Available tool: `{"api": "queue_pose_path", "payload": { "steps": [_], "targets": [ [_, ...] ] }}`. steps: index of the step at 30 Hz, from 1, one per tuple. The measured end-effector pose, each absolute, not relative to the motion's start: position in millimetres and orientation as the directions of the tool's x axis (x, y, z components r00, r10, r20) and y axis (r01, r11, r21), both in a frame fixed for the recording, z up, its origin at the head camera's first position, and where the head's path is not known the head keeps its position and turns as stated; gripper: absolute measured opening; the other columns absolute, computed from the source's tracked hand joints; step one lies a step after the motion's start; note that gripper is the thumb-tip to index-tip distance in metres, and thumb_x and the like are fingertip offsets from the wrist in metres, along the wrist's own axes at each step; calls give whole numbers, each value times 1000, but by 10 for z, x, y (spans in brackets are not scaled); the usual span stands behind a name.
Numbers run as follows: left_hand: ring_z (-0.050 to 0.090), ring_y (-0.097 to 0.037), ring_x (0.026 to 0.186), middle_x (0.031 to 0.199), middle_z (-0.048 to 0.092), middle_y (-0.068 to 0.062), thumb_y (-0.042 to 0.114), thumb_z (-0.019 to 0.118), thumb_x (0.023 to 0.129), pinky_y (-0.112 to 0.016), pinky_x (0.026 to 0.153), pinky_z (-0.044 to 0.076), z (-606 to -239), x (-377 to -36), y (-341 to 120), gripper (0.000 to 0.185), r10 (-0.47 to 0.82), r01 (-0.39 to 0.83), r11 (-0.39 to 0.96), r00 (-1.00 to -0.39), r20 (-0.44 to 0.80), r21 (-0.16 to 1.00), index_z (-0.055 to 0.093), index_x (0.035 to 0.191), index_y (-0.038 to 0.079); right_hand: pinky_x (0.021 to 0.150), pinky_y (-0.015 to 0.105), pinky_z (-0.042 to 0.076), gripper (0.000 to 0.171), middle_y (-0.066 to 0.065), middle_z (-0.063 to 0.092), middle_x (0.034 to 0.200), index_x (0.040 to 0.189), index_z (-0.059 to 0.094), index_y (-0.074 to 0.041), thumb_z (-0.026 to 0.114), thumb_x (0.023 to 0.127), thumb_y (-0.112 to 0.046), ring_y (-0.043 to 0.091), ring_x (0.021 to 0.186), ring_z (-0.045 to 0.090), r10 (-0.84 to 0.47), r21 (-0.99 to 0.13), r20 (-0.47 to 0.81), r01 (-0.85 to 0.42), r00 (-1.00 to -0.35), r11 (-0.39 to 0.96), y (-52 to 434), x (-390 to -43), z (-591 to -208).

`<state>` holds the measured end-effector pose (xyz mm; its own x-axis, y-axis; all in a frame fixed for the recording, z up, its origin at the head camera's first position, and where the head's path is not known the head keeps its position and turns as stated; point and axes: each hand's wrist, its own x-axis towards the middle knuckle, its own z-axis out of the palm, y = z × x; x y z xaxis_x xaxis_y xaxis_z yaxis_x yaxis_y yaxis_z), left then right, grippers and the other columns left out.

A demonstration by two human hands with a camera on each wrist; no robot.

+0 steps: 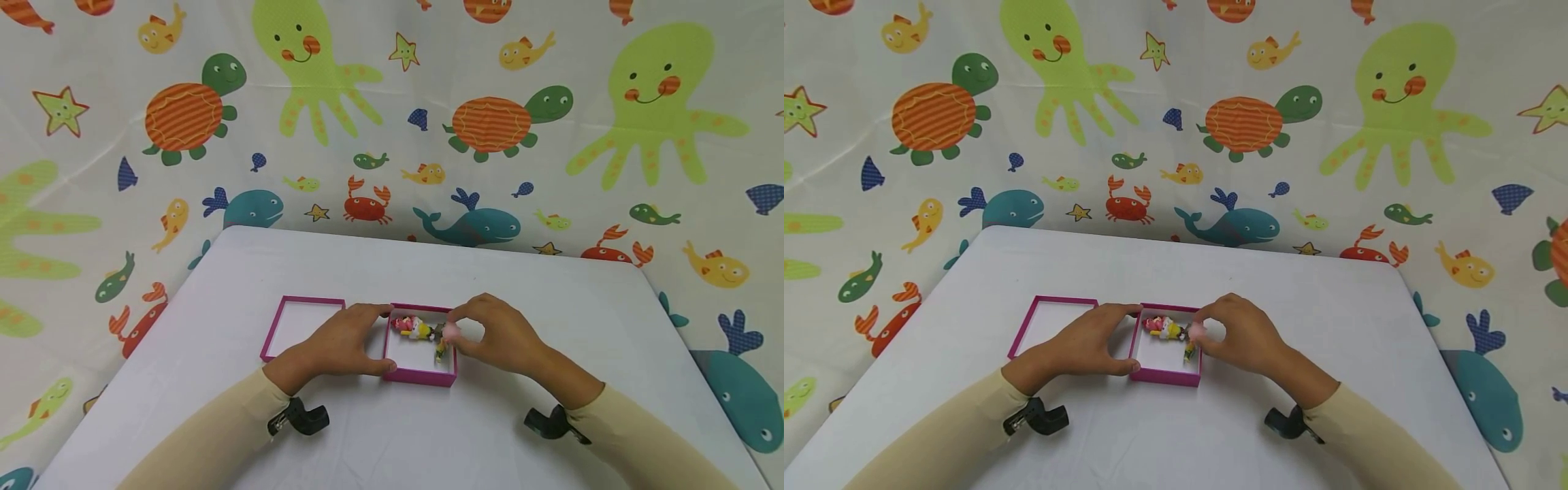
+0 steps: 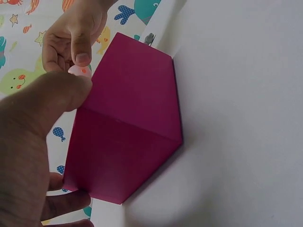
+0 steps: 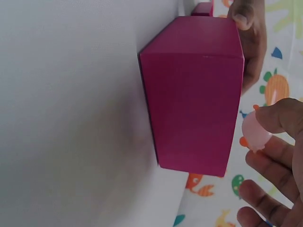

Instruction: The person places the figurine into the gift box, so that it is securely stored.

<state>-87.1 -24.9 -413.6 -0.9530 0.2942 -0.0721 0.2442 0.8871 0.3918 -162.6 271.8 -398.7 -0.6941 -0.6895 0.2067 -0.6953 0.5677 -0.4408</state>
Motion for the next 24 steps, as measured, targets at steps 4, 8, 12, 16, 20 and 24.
{"api": "queue_pose_path", "payload": {
  "steps": [4,8,12,16,20,24],
  "targets": [
    [45,-27,140,151,51,-3,65,82,72,-56,110,42,-4143,-871,-253,104,296,248,888,-953,-69,389,43,156,19,86,39,57,33,-14,70,104,110,78,-23,89,81,-34,13,106,60,-706,-425,230,-722,-670,546,2658,-1620,-4008],
    [45,-27,140,151,51,-3,65,81,72,-56,110,42,-4150,-866,-256,103,300,253,883,-952,-61,394,44,156,18,86,38,57,34,-14,69,101,110,78,-22,89,81,-35,13,105,60,-720,-418,237,-737,-652,531,2595,-1611,-4016],
    [45,-27,140,150,52,-3,65,81,72,-55,109,43,-4157,-859,-257,103,301,258,882,-952,-50,395,44,155,18,87,38,56,34,-15,70,102,111,78,-22,88,82,-37,13,106,60,-729,-420,229,-741,-645,524,2532,-1609,-4041],
    [46,-27,139,149,53,-4,65,81,72,-54,109,43,-4158,-857,-254,101,302,262,879,-953,-40,398,45,154,17,83,35,56,33,-16,70,101,111,79,-23,88,82,-34,12,104,59,-739,-421,226,-748,-634,513,2467,-1604,-4069],
    [46,-27,139,149,54,-4,65,81,72,-54,109,44,-4162,-858,-257,101,302,263,881,-953,-39,394,46,154,17,80,33,56,33,-13,70,99,111,79,-23,89,80,-33,12,100,59,-748,-422,210,-748,-630,512,2403,-1587,-4075],
    [46,-26,139,149,54,-3,66,81,71,-53,108,44,-4163,-861,-260,102,301,264,879,-953,-34,396,46,154,18,78,30,55,29,-15,70,97,107,79,-26,89,81,-34,11,99,57,-760,-418,206,-758,-616,501,2343,-1579,-4077]
  ]
}}
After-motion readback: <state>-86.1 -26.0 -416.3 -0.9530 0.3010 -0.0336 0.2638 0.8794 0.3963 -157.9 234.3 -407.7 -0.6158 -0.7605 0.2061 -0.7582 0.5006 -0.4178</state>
